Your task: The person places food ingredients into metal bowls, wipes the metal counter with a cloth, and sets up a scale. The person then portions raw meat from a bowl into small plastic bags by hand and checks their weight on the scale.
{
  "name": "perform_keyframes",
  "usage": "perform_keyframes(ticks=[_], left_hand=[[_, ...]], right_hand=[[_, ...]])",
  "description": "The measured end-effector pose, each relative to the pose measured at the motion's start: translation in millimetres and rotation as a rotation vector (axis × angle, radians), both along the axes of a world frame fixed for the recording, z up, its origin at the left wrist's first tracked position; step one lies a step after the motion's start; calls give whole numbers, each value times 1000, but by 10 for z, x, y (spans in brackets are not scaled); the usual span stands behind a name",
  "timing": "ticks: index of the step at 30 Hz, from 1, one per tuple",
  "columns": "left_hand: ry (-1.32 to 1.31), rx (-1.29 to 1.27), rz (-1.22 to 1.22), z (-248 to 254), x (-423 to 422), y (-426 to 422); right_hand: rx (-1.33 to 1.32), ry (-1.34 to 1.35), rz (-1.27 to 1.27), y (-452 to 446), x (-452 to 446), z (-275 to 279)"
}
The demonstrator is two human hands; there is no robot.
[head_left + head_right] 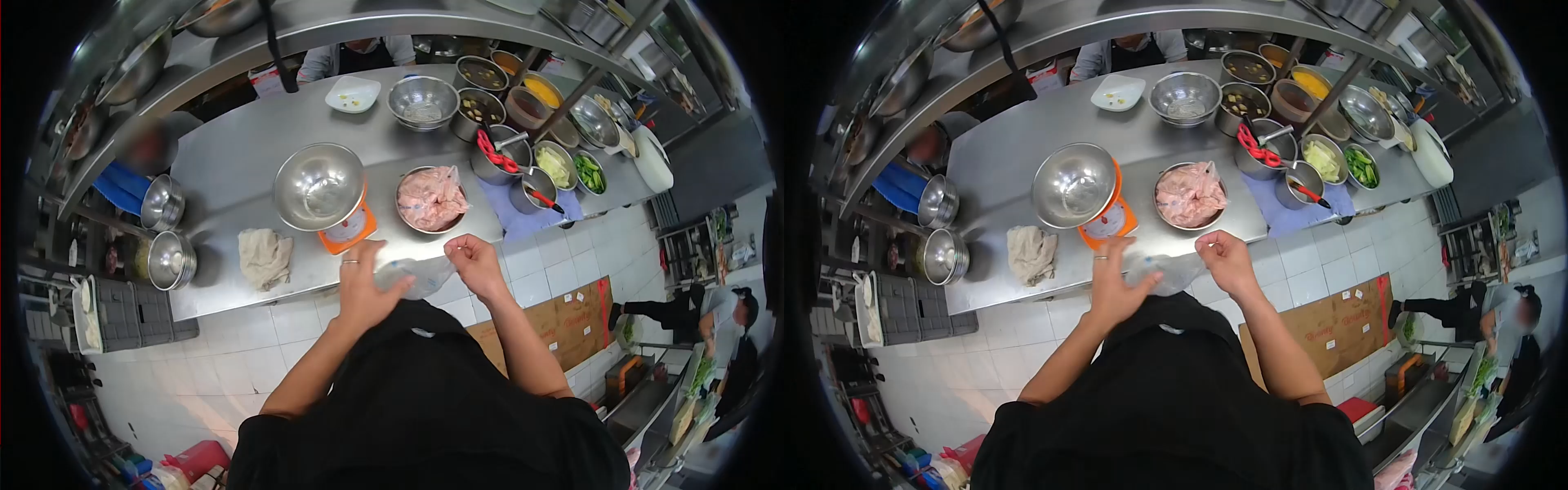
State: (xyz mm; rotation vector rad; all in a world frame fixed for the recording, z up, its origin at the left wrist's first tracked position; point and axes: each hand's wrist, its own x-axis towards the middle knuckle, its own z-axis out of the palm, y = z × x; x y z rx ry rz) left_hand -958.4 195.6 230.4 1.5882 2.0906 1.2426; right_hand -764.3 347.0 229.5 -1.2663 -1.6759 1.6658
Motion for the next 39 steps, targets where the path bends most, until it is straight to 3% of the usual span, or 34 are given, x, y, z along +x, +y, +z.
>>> perform_keyframes(ticks=[4,6,9,11,13,14,15,17,18,19,21,22,24,25,26,27,28,29,31,33,35,39], left_hand=[[52,-148,-134,126,72,63],[-36,-98,-203,29,70,72],[-146,-42,-299,39,7,106],[-172,-47,-305,-38,13,88],[-381,-148,-190,-310,56,105],[-575,-60,-169,-366,127,116],[-571,-61,-153,-386,177,141],[-950,-26,154,-441,264,186],[-945,-25,169,-398,304,233],[-1055,10,255,-325,351,290],[-1164,40,356,-317,383,331],[-1096,-26,410,-365,379,344],[-1026,-90,469,-349,392,353],[-861,-109,495,-291,398,352],[-695,-128,518,-228,400,345],[-695,-127,523,-123,402,336],[-536,-197,449,-3,406,322],[-378,-263,374,51,412,306],[-303,-233,381,-196,402,291],[-229,-201,393,-298,402,288],[-242,-340,432,-168,404,299],[-114,-324,384,-131,377,354]], right_hand=[[-29,57,22,-20,-242,108],[-25,52,16,33,-298,126],[-200,30,-41,268,-325,138],[-617,247,-65,559,-278,19],[-684,278,7,766,-307,-41],[-748,305,52,844,-310,-72],[-754,304,67,831,-333,-42],[-121,146,124,679,-365,44],[385,181,345,678,-322,-182],[377,188,357,596,-333,-52],[873,212,625,412,-345,165],[863,219,632,438,-333,53],[667,-78,850,535,-348,-140],[667,-73,858,601,-348,-132],[498,-217,795,684,-349,-114],[327,-359,725,770,-355,-71],[346,-400,894,906,-336,-71],[347,-402,897,986,-280,-54],[226,14,878,1151,-222,57],[298,39,816,1414,-269,-104],[1081,-412,592,1607,-352,-122],[1221,-517,617,1727,-550,-257]])
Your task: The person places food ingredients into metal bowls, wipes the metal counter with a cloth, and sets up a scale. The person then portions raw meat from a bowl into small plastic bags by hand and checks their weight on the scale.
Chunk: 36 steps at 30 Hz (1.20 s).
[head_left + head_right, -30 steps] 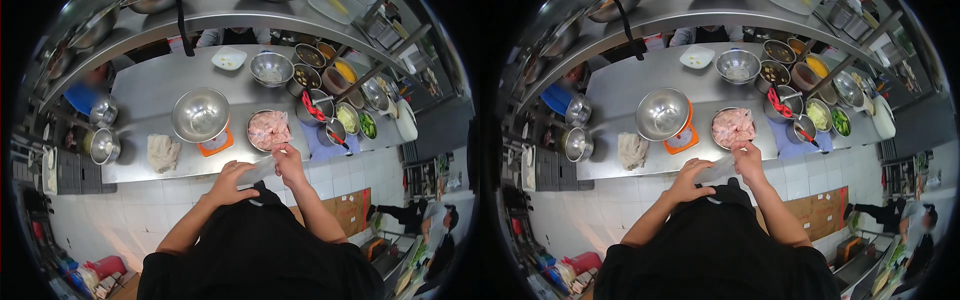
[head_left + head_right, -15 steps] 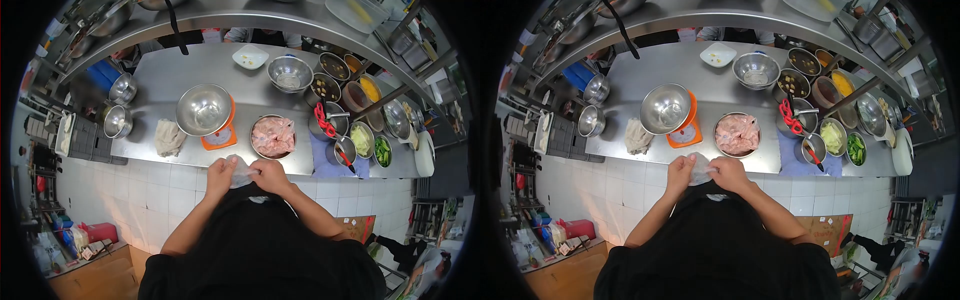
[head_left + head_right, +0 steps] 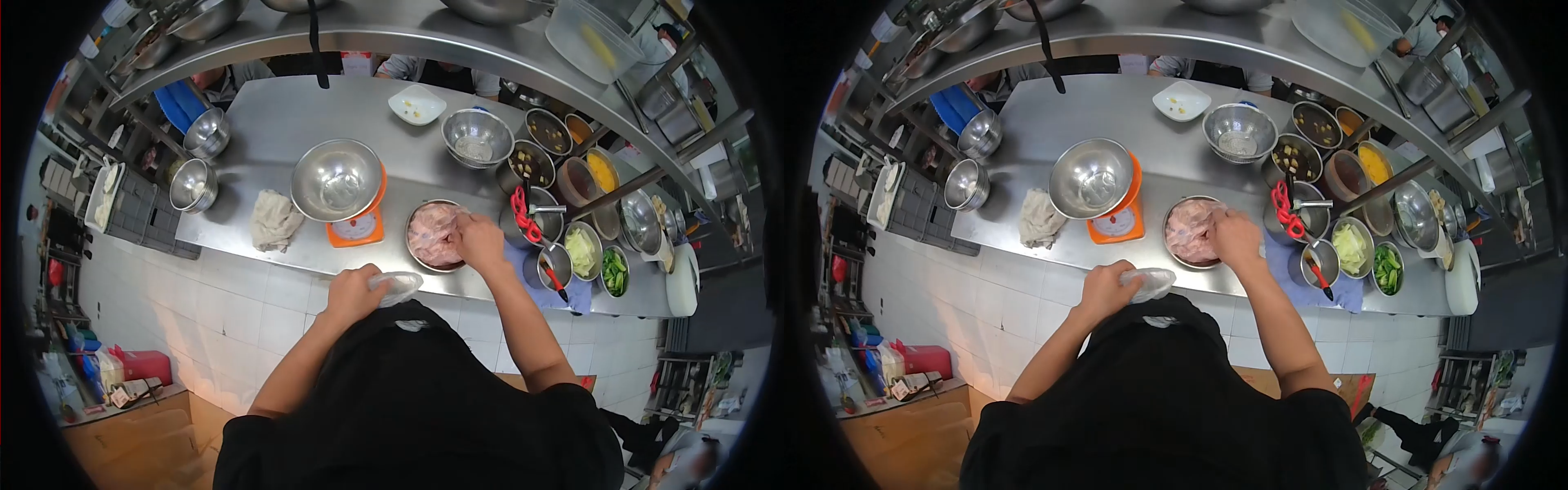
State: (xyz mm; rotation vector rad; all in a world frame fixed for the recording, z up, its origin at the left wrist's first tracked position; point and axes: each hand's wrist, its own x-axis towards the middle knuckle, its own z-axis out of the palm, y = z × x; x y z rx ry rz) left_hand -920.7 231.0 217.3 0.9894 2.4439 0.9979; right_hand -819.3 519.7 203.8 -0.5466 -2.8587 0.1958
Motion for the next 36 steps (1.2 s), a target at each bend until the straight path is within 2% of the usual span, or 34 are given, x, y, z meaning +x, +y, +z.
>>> perform_keyframes(ticks=[2,6,8,9,11,14,19,21,27,30,32,36], left_hand=[[180,-86,-116,79,-25,94],[267,-201,-246,284,-77,375],[230,-263,-216,256,-96,582],[299,-309,-216,256,-108,691],[334,-264,-212,60,-137,914],[377,-203,-239,36,-147,1188],[425,-160,-273,-67,-230,1420],[437,-231,-300,-104,-271,1472],[296,-252,-217,-16,-375,1376],[225,-211,-160,-62,-402,1273],[231,-176,-127,-92,-369,1214],[179,-108,-31,-127,-317,1158]], right_hand=[[-74,-26,-55,-115,-93,186],[-83,15,8,-196,-146,276],[57,246,37,-156,-212,262],[59,246,40,-91,-244,233],[158,96,207,79,-256,180],[208,-62,260,150,-250,246],[215,-41,365,201,-248,375],[201,-11,405,246,-266,370],[187,36,313,405,-232,268],[88,99,212,557,-218,206],[-99,138,83,580,-200,250],[-181,139,-13,635,-271,204]])
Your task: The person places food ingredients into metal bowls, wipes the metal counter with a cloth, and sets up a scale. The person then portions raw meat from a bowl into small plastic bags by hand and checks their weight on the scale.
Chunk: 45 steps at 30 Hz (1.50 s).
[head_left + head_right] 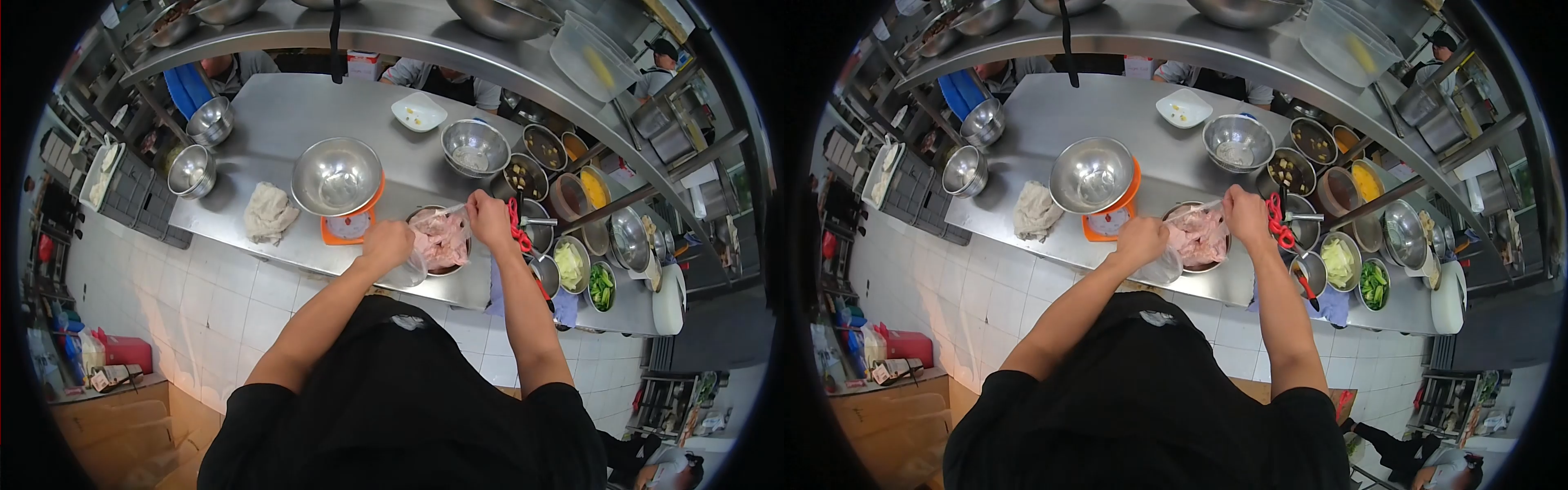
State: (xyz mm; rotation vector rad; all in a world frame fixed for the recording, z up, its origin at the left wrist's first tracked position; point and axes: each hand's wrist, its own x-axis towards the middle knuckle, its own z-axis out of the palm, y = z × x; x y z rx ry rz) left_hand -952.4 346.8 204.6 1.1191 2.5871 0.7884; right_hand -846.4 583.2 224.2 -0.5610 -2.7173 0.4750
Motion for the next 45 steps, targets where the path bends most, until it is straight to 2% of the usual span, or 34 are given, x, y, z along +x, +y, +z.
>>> perform_keyframes(ticks=[1,3,5,6,7,8,9,12,15,18,20,24,26,27,29,33,35,38,39,41,43,45], left_hand=[[-3,-3,-1,-11,0,-19],[-168,30,48,-5,-39,-57],[-136,45,100,109,8,-230],[-104,55,145,171,46,-343],[-104,54,145,220,46,-424],[-217,42,181,258,49,-505],[-331,28,216,267,60,-578],[-399,80,154,221,120,-784],[-476,133,119,50,147,-873],[-381,266,204,-42,150,-886],[-403,285,230,28,157,-909],[-369,303,240,88,189,-973],[-345,333,252,-4,195,-992],[-320,358,262,-77,198,-997],[-305,363,265,-219,178,-998],[-304,323,267,-247,170,-1009],[-337,293,275,-216,182,-1009],[-370,258,289,-74,193,-1016],[-373,255,293,-44,205,-1014],[-398,279,280,-78,220,-991],[-421,302,264,-124,251,-950],[-502,408,234,-166,292,-913]], right_hand=[[-55,-13,-12,17,-1,-3],[-108,-28,-20,-40,61,112],[-195,132,-101,-296,220,447],[-197,130,-99,-361,284,387],[-195,11,-98,-413,345,295],[-194,-110,-99,-455,379,203],[-198,-112,-102,-531,355,103],[-71,-208,-84,-873,144,-102],[71,-61,-195,-1015,-89,-116],[65,-189,-262,-1008,-199,-153],[-84,-216,-249,-921,-209,-256],[-117,-132,-187,-739,-101,-246],[-525,-33,-146,-603,-15,-206],[-521,-36,-149,-548,13,-208],[-1152,10,-237,-441,60,-219],[-1194,34,-291,-346,184,-126],[-1348,67,-330,-362,297,-38],[-1427,117,-290,-486,443,67],[-1429,112,-290,-601,480,128],[-1287,155,-98,-962,495,287],[-928,-16,-19,-1403,422,442],[-408,29,135,-1721,325,234]])
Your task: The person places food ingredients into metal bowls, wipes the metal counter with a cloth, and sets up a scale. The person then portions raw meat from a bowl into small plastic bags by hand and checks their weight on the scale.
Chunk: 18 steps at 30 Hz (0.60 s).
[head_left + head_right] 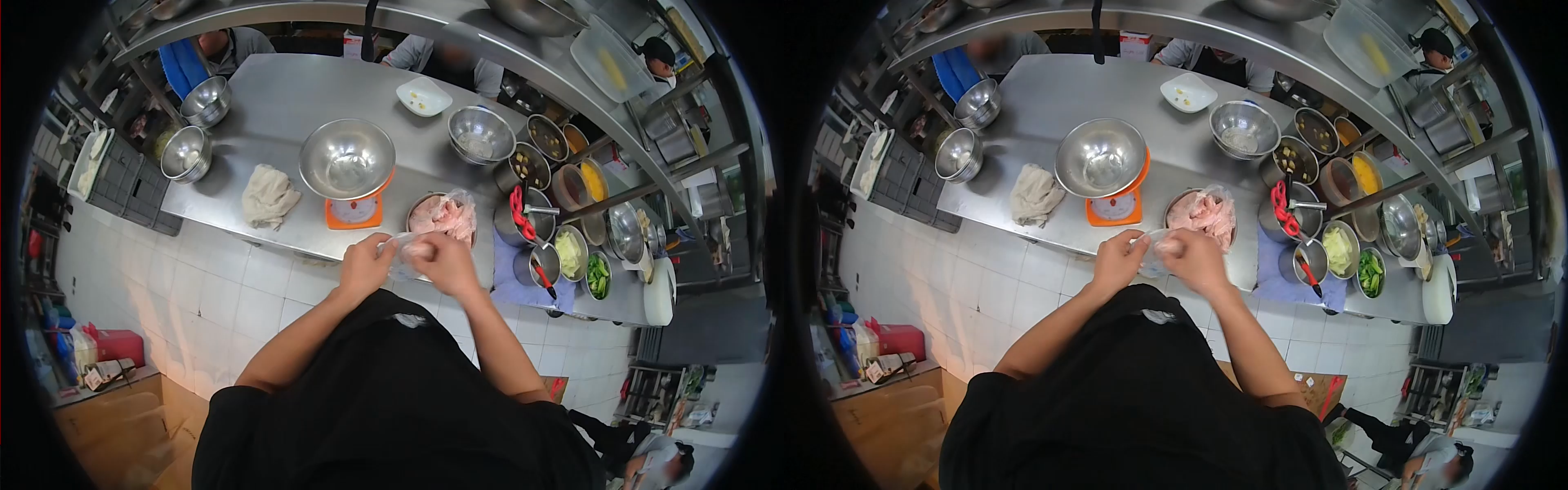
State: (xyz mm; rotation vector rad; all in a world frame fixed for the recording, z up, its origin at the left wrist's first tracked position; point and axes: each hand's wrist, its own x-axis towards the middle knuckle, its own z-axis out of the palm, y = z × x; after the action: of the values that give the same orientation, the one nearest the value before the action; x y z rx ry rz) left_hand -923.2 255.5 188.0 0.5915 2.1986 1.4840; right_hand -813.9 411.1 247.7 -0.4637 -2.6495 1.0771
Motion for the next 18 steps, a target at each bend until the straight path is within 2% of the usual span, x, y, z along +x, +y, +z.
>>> perform_keyframes(ticks=[1,3,4,6,7,9,13,15,18], left_hand=[[-1,-4,-4,-19,8,-4],[4,78,-28,-51,10,9],[5,78,-31,-158,-13,20],[-95,145,-49,-321,-84,18],[-94,144,-49,-361,-108,-1],[-341,358,-17,-399,-164,-13],[-412,353,-4,-207,-182,52],[-454,439,-65,-86,-158,117],[-336,380,-120,-36,-127,104]], right_hand=[[-4,-1,-4,-98,-81,-138],[276,-82,66,-188,-222,-351],[276,-81,64,-191,-236,-330],[29,-173,98,-192,-267,-294],[27,-172,98,-152,-255,-287],[-28,-49,-222,49,-191,-246],[177,-95,-270,418,-279,-337],[312,-397,-339,333,-432,-347],[419,-358,-389,294,-557,-617]])
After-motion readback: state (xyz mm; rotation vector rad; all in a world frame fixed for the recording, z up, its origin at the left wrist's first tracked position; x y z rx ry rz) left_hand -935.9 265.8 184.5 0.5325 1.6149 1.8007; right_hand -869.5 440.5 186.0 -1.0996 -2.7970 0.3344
